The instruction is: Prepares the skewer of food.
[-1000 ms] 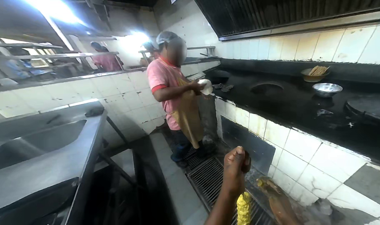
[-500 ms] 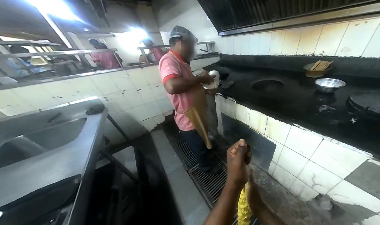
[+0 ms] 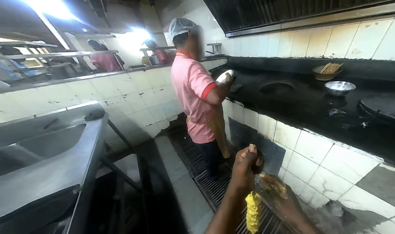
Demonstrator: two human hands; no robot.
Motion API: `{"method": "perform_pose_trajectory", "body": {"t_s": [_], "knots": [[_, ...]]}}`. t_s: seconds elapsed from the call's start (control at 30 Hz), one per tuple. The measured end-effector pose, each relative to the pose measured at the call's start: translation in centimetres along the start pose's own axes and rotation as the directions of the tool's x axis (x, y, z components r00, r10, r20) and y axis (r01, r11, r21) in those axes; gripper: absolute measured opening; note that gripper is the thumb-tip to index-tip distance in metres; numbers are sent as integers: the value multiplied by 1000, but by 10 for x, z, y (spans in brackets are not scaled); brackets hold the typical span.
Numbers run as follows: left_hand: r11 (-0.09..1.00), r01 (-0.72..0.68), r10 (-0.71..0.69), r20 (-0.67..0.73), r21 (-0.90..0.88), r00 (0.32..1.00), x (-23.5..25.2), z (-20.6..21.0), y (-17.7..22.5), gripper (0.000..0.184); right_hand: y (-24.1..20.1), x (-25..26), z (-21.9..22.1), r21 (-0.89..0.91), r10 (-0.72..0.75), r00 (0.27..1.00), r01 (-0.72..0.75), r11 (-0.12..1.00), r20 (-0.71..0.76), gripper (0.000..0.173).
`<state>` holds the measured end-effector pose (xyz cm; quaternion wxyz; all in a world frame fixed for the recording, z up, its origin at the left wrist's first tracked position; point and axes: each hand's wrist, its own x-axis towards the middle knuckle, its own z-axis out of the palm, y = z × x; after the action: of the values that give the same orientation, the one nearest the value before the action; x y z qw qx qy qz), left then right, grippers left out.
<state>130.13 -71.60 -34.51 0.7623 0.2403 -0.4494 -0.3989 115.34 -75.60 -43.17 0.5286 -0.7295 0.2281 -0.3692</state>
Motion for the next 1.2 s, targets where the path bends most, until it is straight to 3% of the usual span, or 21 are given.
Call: {"method": "perform_pose_trajectory", "body": {"t_s": [0.1,0.2,0.37,0.5,0.73,0.83,0.93,1.0,1.2], "knots": [[999,30,-28,84,-13,996,2,5,9,47,-22,10,6,-126,-70,991,85,988,117,36],[999,34,-31,120,-17,992,4,5,18,48,-24,7,10,-269,-42,968,110,957,246,42],[1000,13,-9,120,-28,993,0,1,25,47,31,3,8,-165,-109,883,205,965,457,38],[1000,7,-5,106,-19,994,-2,-3,29,46,29,4,5,-327,29,826,190,926,563,39],[999,-31,30,32,25,999,-3,-3,41,45,29,11,1,-411,115,845,131,902,523,36],[997,-44,44,-7,60,999,-3,1,47,46,21,17,-2,-393,234,861,-44,918,451,36],[993,-89,96,-88,78,992,5,5,53,42,22,18,-1,-101,355,869,-342,934,344,36],[988,-113,125,-115,105,985,15,6,60,43,23,17,-2,94,414,868,-453,887,276,35],[974,-112,141,-134,199,981,52,8,100,49,12,19,-11,196,452,877,-477,857,161,36]]}}
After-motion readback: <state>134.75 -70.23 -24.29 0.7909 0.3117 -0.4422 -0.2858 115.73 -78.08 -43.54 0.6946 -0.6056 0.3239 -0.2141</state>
